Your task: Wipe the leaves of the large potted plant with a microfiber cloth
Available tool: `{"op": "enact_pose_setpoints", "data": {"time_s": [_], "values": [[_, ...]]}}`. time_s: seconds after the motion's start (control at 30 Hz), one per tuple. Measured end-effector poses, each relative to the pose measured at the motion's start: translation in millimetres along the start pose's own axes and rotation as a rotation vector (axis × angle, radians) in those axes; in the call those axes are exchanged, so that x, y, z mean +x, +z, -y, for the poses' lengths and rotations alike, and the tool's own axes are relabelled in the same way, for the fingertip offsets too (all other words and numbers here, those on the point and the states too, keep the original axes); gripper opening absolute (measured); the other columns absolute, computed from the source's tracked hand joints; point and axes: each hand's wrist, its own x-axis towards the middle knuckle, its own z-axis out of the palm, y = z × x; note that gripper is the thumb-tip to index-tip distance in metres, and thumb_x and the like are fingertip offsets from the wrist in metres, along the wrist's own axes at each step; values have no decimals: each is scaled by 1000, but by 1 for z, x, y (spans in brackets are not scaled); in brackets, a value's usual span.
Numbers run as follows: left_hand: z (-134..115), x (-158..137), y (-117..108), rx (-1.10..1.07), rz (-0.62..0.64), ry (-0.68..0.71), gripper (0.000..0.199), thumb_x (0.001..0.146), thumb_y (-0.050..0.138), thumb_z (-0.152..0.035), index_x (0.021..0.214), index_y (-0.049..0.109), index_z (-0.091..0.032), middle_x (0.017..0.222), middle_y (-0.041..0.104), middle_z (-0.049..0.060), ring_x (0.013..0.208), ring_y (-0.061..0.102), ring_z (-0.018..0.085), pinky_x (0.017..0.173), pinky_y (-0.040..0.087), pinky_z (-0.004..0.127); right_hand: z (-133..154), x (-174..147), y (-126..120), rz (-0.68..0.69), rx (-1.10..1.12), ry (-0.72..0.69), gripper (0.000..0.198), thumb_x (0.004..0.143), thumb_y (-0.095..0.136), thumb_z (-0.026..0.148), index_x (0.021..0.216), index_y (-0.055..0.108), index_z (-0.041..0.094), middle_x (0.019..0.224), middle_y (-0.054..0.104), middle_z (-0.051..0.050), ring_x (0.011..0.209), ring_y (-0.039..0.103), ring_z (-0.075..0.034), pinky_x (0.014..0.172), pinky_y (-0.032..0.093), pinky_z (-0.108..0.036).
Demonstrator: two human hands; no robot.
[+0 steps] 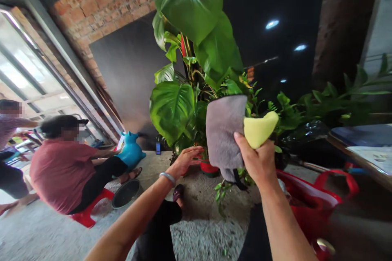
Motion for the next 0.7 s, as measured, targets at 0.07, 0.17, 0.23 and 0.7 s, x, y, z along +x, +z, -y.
{"op": "enact_pose_setpoints", "data": {"time_s": [0.07, 0.17, 0.23, 0.7], "values": [[5, 14, 24, -12, 44, -51, 35, 73, 85, -31, 105, 79, -17, 117, 77, 14, 87, 70, 20, 70, 58, 29, -18, 4, 7, -98, 67, 96, 37, 71, 77, 61, 82, 70, 26, 84, 75, -6, 83, 69, -28, 75, 54, -39], [12, 31, 49, -27, 30, -117, 39, 71, 85, -25, 108, 75, -19, 111, 77, 12, 87, 69, 20, 71, 57, 30, -64, -25, 3, -27, 69, 360, 40, 61, 79, 56, 80, 70, 22, 78, 75, -9, 76, 70, -29, 66, 54, -39], [14, 42, 59, -29, -18, -139, 41, 70, 84, -24, 110, 72, -21, 104, 76, 10, 86, 68, 20, 71, 56, 30, -86, -57, -14, 151, 7, 454, 36, 56, 80, 54, 68, 69, 21, 65, 71, -7, 64, 66, -27, 60, 52, -38], [5, 49, 96, -85, 41, -92, 21, 80, 75, -27, 73, 56, -21, 75, 62, 2, 72, 63, 17, 72, 52, 30, -44, 19, 0, -407, 287, 295, 48, 60, 80, 47, 96, 70, 18, 101, 78, -10, 93, 71, -27, 80, 59, -40]]}}
